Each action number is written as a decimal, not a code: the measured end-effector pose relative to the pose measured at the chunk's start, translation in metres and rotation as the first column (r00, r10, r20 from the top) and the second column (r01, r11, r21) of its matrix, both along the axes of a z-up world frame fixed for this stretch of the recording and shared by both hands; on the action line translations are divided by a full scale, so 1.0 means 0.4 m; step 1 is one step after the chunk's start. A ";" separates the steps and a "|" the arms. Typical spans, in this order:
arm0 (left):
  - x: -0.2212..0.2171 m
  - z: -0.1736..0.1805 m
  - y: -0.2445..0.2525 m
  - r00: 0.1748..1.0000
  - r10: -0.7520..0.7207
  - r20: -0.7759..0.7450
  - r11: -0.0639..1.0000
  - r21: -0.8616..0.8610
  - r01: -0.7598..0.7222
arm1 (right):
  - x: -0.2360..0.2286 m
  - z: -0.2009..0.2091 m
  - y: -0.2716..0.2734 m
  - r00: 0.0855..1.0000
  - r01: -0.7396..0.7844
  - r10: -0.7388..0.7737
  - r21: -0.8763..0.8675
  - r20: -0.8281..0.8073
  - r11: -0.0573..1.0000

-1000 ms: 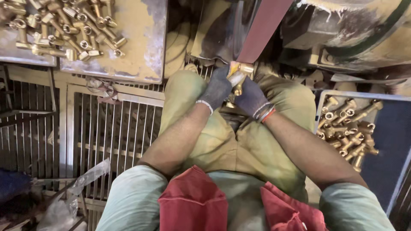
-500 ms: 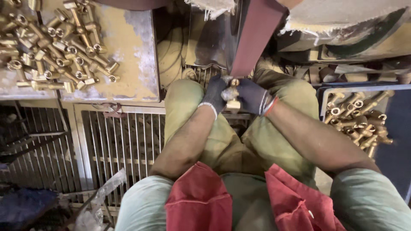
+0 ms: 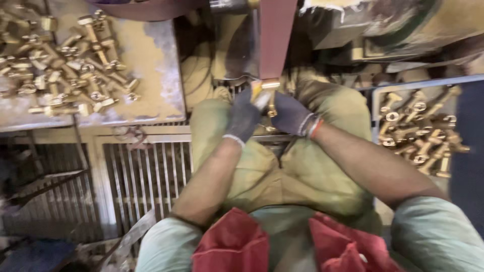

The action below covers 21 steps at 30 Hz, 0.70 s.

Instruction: The person holds brass-colored metal fittings against a moving belt sander to smooth or polish their surfaces. They rotate the parts to treat different sides and then place the finished pieces into a blue bin.

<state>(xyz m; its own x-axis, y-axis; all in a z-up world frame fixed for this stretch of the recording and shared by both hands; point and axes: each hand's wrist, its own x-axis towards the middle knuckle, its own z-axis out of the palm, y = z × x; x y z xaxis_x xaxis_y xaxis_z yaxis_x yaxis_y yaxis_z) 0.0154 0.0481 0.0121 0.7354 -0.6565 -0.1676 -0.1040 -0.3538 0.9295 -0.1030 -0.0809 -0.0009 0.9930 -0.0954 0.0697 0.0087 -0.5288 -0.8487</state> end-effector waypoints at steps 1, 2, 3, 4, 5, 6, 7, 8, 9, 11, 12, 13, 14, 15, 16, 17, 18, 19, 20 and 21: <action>0.009 0.006 0.009 0.994 -0.011 0.113 1.000 0.001 0.011 | 0.004 -0.018 -0.001 0.998 0.018 -0.016 -0.020 0.057 1.000; 0.024 0.007 0.032 1.000 -0.015 0.013 0.992 0.123 0.013 | 0.012 -0.040 -0.007 0.996 0.024 -0.019 -0.052 0.090 0.998; 0.009 -0.005 0.036 0.993 -0.056 -0.106 0.969 0.233 0.079 | -0.017 -0.064 -0.017 0.997 0.047 -0.043 -0.064 0.061 0.997; 0.001 -0.028 0.026 0.996 -0.088 -0.032 0.966 0.243 0.093 | -0.039 -0.091 -0.027 0.999 0.015 -0.014 0.029 -0.048 0.999; 0.014 -0.050 0.040 0.989 -0.079 -0.123 0.995 0.057 0.087 | -0.041 -0.109 -0.029 0.990 0.014 0.006 0.140 -0.138 0.990; 0.031 -0.075 0.050 0.869 -0.318 0.379 0.934 0.282 0.219 | -0.030 -0.127 -0.021 0.973 0.049 0.015 0.267 -0.231 0.962; 0.055 -0.104 0.041 0.789 -0.427 0.441 0.875 0.422 0.237 | 0.009 -0.145 -0.027 0.958 0.070 0.051 0.403 -0.281 0.913; 0.080 -0.123 0.028 0.658 -0.497 0.565 0.868 0.315 0.385 | 0.041 -0.156 -0.030 0.944 0.110 0.075 0.522 -0.321 0.846; 0.088 -0.141 0.033 0.918 -0.381 0.108 0.900 0.269 0.342 | 0.074 -0.163 -0.023 0.951 0.082 0.105 0.560 -0.292 0.824; 0.096 -0.133 0.041 0.893 -0.443 0.081 0.893 0.125 0.432 | 0.119 -0.148 0.024 0.943 0.128 0.112 0.654 -0.312 0.745; 0.092 -0.133 0.016 0.863 -0.158 -0.481 0.987 -0.098 0.126 | 0.111 -0.134 0.002 0.982 -0.057 0.133 0.456 -0.137 0.888; 0.086 -0.110 -0.010 0.429 0.058 -0.901 0.964 -0.062 -0.260 | 0.094 -0.114 -0.021 0.968 -0.033 0.129 0.400 -0.216 0.916; 0.073 -0.077 -0.026 0.516 0.009 -0.857 0.960 -0.137 -0.244 | 0.084 -0.091 -0.029 0.948 -0.012 0.119 0.342 -0.295 0.940; 0.063 -0.030 0.004 0.600 -0.020 -0.800 0.949 -0.205 -0.241 | 0.073 -0.065 -0.021 0.921 -0.018 0.131 0.295 -0.367 0.955; 0.063 0.015 0.029 0.676 -0.048 -0.735 0.935 -0.272 -0.229 | 0.065 -0.041 -0.012 0.946 -0.101 0.223 0.439 -0.236 0.893; 0.068 0.048 0.042 0.689 -0.176 -0.703 0.920 -0.366 -0.138 | 0.052 -0.018 -0.017 0.950 -0.197 0.297 0.557 -0.093 0.807; 0.071 0.071 0.051 0.691 -0.300 -0.658 0.889 -0.455 -0.047 | 0.037 0.004 -0.024 0.936 -0.300 0.348 0.650 0.058 0.699; 0.070 0.086 0.058 0.683 -0.415 -0.601 0.845 -0.533 0.043 | 0.018 0.023 -0.028 0.907 -0.419 0.352 0.423 0.230 0.803; 0.061 0.089 0.050 0.750 -0.405 -0.523 0.864 -0.487 0.128 | -0.009 0.041 -0.038 0.893 -0.414 0.354 0.199 0.279 0.888; 0.060 0.096 0.055 0.819 -0.382 -0.427 0.890 -0.410 0.202 | -0.016 0.056 -0.032 0.906 -0.354 0.321 0.078 0.277 0.932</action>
<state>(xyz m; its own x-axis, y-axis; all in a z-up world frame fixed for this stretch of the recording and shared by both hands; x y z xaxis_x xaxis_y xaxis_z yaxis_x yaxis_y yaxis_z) 0.0393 0.0700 0.0507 0.3803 -0.9071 -0.1803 0.3421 -0.0431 0.9387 -0.1092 -0.0938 0.0214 0.9169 0.2180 0.3342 0.3929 -0.3468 -0.8517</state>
